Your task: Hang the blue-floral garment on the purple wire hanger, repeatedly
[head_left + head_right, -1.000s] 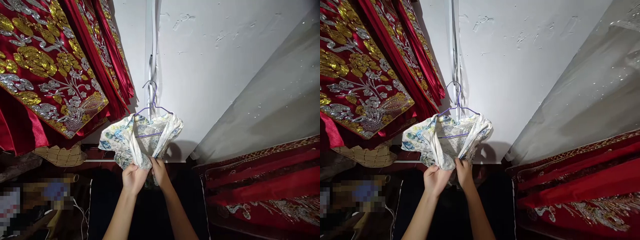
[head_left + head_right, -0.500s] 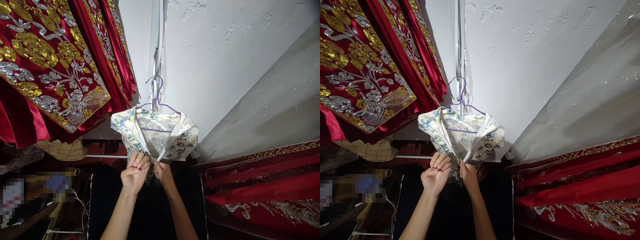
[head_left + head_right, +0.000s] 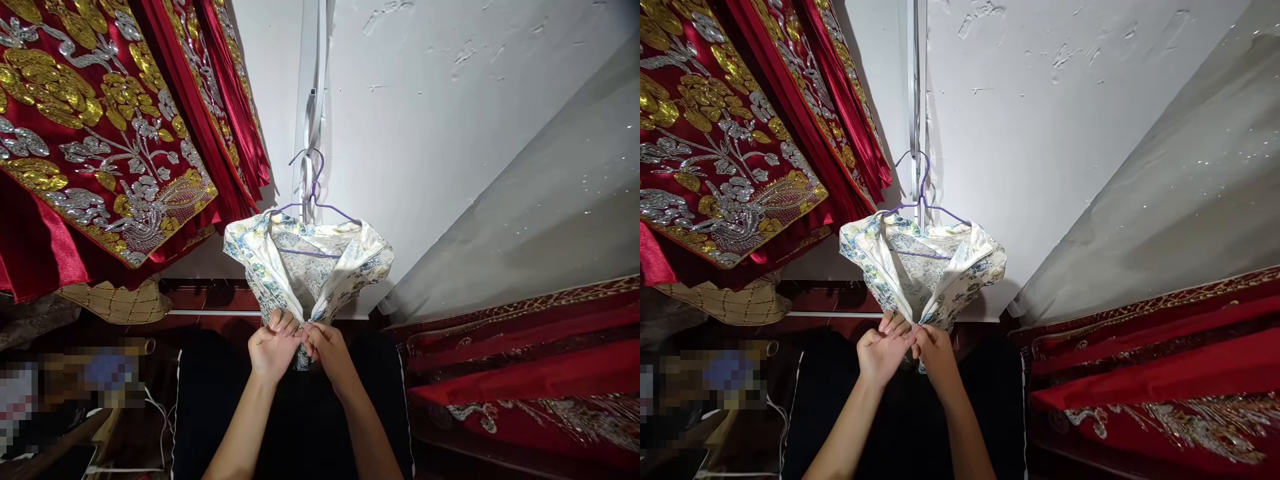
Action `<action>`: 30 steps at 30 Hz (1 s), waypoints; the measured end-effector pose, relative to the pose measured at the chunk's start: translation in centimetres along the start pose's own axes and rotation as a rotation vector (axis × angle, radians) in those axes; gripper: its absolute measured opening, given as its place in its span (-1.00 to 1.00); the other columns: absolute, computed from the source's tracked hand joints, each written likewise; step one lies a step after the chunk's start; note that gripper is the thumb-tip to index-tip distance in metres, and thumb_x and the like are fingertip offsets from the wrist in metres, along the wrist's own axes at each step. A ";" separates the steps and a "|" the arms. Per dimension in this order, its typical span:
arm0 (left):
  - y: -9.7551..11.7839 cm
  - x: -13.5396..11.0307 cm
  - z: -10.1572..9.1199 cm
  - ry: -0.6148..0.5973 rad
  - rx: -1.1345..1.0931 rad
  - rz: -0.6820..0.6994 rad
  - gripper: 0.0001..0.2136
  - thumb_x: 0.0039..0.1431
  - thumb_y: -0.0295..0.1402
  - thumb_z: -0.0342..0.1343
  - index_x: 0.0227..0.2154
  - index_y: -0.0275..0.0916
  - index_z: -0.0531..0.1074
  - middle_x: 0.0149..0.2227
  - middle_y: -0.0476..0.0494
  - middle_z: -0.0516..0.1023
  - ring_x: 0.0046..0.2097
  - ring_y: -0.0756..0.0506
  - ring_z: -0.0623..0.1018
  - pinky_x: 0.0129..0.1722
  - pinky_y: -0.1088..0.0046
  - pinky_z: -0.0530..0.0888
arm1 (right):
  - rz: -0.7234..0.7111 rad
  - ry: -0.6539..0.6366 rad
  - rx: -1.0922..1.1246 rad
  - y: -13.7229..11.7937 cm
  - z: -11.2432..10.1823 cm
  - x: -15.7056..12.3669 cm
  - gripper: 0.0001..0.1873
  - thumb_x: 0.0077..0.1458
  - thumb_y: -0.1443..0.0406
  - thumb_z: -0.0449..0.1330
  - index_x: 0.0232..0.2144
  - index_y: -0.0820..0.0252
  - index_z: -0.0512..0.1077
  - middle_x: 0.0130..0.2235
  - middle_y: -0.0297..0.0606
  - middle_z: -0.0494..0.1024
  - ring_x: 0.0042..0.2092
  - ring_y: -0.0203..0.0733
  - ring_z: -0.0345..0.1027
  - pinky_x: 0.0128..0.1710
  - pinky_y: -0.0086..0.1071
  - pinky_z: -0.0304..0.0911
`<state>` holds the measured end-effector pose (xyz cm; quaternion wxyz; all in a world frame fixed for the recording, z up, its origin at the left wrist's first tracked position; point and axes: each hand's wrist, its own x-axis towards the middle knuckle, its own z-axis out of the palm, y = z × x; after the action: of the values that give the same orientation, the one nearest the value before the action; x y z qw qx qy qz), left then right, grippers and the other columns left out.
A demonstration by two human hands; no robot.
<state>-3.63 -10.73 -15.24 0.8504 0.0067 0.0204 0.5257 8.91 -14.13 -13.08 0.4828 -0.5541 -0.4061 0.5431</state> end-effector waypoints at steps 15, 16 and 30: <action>-1.9 0.8 -1.4 0.239 0.038 0.111 -0.91 0.12 -0.39 0.13 -0.40 -0.25 0.32 -0.50 0.03 0.20 -0.50 0.03 0.30 -0.48 0.49 0.35 | 0.066 -0.066 0.031 -0.4 0.1 -0.3 -0.63 0.11 0.06 0.13 -0.55 0.21 0.38 -0.74 -0.42 0.31 -0.69 -0.42 -0.05 -0.64 -0.46 -0.14; -1.9 0.9 -1.4 0.255 0.017 0.116 -0.88 0.15 -0.34 0.11 -0.42 -0.26 0.32 -0.51 0.04 0.19 -0.50 0.03 0.31 -0.46 0.48 0.37 | 0.061 -0.059 0.030 -0.7 0.2 -0.2 -0.62 0.12 0.05 0.13 -0.55 0.21 0.38 -0.74 -0.42 0.31 -0.69 -0.42 -0.06 -0.64 -0.45 -0.15; -2.1 2.4 -3.1 0.438 0.045 0.164 -0.66 0.28 -0.18 0.03 -0.58 -0.21 0.23 -0.63 0.10 0.07 -0.59 0.04 0.15 -0.34 0.40 0.42 | -0.372 0.095 0.273 -16.8 0.0 5.5 -0.68 0.07 0.10 0.29 -0.46 0.25 0.42 -0.69 -0.51 0.19 -0.66 -0.46 -0.09 -0.68 -0.49 -0.18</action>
<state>-0.83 -9.60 -18.51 0.7797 -0.0870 0.2155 0.5814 10.64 -5.34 2.13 0.6637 -0.4241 -0.4009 0.4678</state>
